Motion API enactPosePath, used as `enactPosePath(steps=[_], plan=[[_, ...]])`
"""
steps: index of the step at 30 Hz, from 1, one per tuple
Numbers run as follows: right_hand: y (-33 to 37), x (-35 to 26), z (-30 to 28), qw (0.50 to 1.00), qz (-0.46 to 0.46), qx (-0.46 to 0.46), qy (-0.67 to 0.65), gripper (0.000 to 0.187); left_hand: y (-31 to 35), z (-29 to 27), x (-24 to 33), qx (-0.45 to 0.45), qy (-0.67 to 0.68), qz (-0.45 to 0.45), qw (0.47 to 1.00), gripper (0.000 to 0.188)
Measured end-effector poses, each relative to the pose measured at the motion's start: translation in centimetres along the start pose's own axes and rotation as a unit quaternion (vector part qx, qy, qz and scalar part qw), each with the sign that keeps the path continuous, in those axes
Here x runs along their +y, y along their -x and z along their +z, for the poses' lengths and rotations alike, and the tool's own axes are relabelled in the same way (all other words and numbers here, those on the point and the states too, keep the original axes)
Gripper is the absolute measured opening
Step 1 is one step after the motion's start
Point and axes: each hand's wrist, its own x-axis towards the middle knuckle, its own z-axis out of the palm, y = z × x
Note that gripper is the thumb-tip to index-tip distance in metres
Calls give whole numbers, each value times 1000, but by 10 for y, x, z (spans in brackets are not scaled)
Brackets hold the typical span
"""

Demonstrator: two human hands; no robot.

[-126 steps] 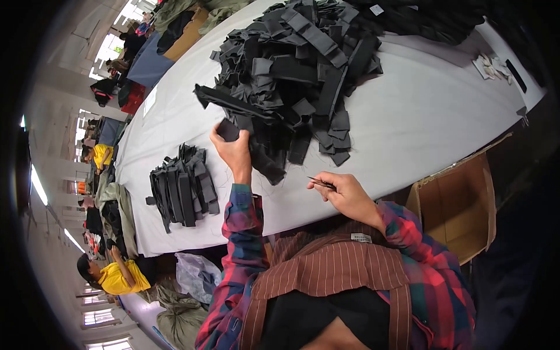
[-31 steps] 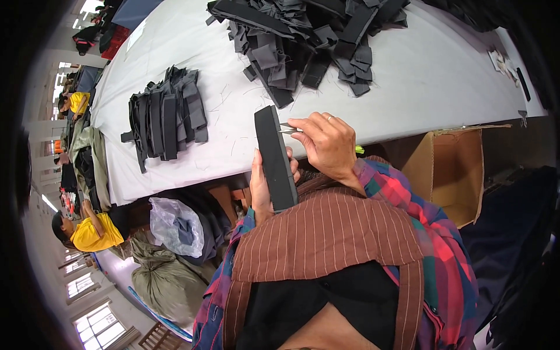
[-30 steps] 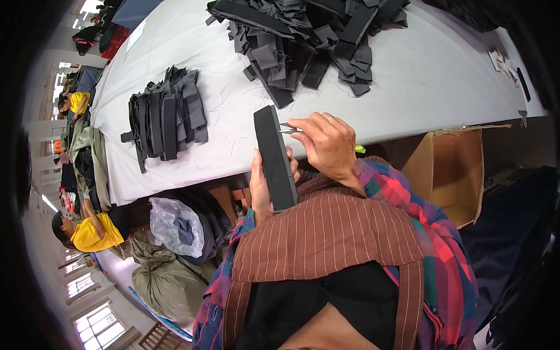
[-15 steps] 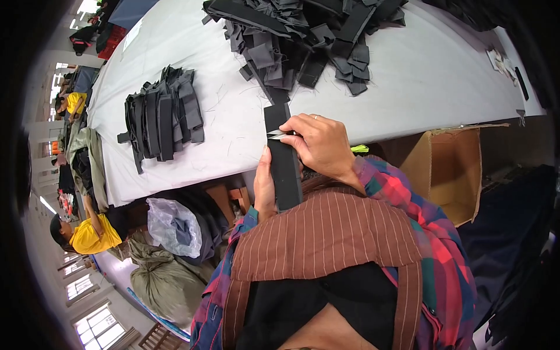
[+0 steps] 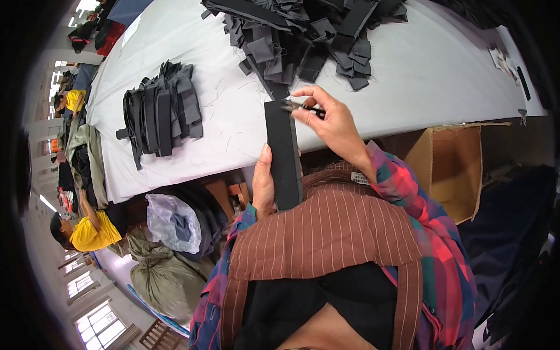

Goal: Trimming the edges of black fabric or plastic components using small scissors.

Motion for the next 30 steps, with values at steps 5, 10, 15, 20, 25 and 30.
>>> enactPosePath(steps=[5, 10, 15, 20, 25, 30], plan=[[5, -4, 21, 992, -4, -46, -114, 32, -3, -13, -4, -49, 49, -95, 993, 52], [-25, 11, 8, 985, 3, 24, -170, 31, 7, 2, 1, -134, 112, -3, 985, 48], [-35, 10, 11, 999, 3, 4, -38, 32, 9, -4, -1, -78, 57, -41, 994, 36], [-1, -4, 11, 967, -111, 37, 225, 30, 3, -7, 1, -69, 75, -24, 994, 30], [35, -12, 3, 966, -122, -21, 226, 18, 2, -1, 5, -55, 100, 8, 993, 26], [43, -13, 13, 951, -143, 9, 274, 16, 1, -3, 1, -55, 97, 20, 994, 25]])
